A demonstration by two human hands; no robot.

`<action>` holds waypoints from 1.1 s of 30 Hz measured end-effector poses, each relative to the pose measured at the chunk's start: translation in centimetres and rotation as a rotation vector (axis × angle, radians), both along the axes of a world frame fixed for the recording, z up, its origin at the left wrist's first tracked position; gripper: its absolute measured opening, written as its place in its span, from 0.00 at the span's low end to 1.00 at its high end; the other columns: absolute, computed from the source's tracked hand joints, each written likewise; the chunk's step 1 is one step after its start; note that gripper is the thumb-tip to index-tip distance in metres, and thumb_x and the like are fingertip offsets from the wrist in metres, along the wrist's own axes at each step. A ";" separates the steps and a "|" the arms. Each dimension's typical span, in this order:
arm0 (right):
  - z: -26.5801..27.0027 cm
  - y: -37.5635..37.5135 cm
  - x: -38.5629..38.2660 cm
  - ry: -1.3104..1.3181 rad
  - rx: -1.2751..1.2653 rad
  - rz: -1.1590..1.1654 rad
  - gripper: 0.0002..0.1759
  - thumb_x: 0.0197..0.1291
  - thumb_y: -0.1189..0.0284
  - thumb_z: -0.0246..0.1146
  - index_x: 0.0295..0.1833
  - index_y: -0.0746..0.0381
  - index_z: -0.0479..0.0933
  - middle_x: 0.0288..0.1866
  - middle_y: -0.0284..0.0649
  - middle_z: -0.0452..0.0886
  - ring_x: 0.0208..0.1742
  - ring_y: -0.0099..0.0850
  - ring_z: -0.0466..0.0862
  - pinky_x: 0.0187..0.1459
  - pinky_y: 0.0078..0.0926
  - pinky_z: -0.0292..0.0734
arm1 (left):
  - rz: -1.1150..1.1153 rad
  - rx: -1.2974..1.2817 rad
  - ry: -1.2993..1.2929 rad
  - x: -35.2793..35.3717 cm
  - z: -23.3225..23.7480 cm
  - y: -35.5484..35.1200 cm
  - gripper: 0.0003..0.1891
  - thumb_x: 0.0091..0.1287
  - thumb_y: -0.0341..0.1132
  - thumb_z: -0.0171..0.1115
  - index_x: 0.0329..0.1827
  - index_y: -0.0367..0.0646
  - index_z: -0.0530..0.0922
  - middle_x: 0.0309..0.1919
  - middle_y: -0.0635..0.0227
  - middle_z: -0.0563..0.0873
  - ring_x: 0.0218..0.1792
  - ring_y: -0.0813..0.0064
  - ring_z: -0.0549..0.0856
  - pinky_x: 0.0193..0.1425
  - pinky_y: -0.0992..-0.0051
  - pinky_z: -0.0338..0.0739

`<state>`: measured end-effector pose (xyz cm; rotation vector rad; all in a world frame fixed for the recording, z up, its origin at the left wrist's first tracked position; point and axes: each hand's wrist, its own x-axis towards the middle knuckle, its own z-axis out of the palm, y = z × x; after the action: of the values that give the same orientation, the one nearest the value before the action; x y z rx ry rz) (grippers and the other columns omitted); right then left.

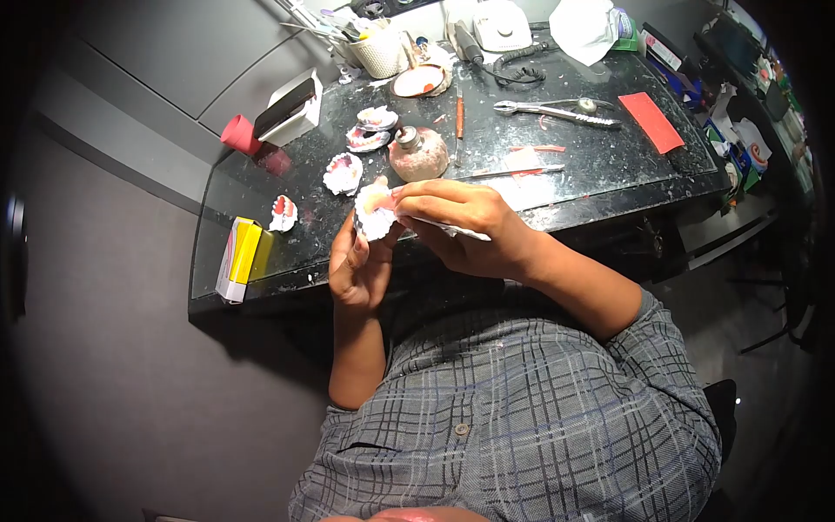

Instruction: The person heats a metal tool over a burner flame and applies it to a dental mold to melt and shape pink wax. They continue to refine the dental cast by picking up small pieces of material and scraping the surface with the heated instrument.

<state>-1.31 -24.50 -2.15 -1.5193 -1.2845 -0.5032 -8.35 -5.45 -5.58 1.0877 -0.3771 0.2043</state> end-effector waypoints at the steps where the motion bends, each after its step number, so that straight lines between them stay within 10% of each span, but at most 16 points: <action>1: 0.0 0.0 0.0 0.006 0.002 0.006 0.12 0.60 0.85 0.67 0.50 0.68 0.80 0.51 0.48 0.87 0.50 0.44 0.89 0.49 0.34 0.85 | -0.002 0.004 0.003 0.0 -0.1 0.1 0.42 0.72 0.46 0.62 0.78 0.22 0.54 0.74 0.47 0.69 0.75 0.58 0.71 0.80 0.55 0.62; 18: 1.0 -1.1 1.1 0.105 -0.086 0.071 0.10 0.60 0.83 0.68 0.47 0.67 0.82 0.43 0.45 0.87 0.41 0.40 0.89 0.42 0.30 0.85 | -0.134 -0.088 0.021 0.5 -0.3 0.6 0.38 0.73 0.41 0.61 0.76 0.20 0.58 0.68 0.47 0.75 0.72 0.62 0.74 0.79 0.64 0.61; 20: 1.2 -1.3 1.2 0.125 -0.099 0.088 0.09 0.60 0.83 0.68 0.47 0.67 0.83 0.43 0.44 0.87 0.41 0.40 0.89 0.43 0.30 0.84 | 0.002 0.054 0.052 0.4 0.1 0.2 0.44 0.71 0.52 0.60 0.75 0.19 0.59 0.62 0.44 0.79 0.59 0.57 0.82 0.66 0.59 0.74; 33: 1.3 -1.8 2.4 0.236 -0.164 0.148 0.07 0.64 0.78 0.69 0.46 0.66 0.84 0.41 0.42 0.88 0.43 0.34 0.89 0.45 0.29 0.83 | -0.106 0.022 0.067 0.5 0.3 0.7 0.45 0.69 0.55 0.57 0.74 0.17 0.60 0.58 0.43 0.82 0.53 0.57 0.84 0.56 0.64 0.77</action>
<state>1.04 -26.31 -0.84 -1.5518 -1.2643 -0.1210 -7.88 -4.70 -5.33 1.0908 -0.3761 0.0694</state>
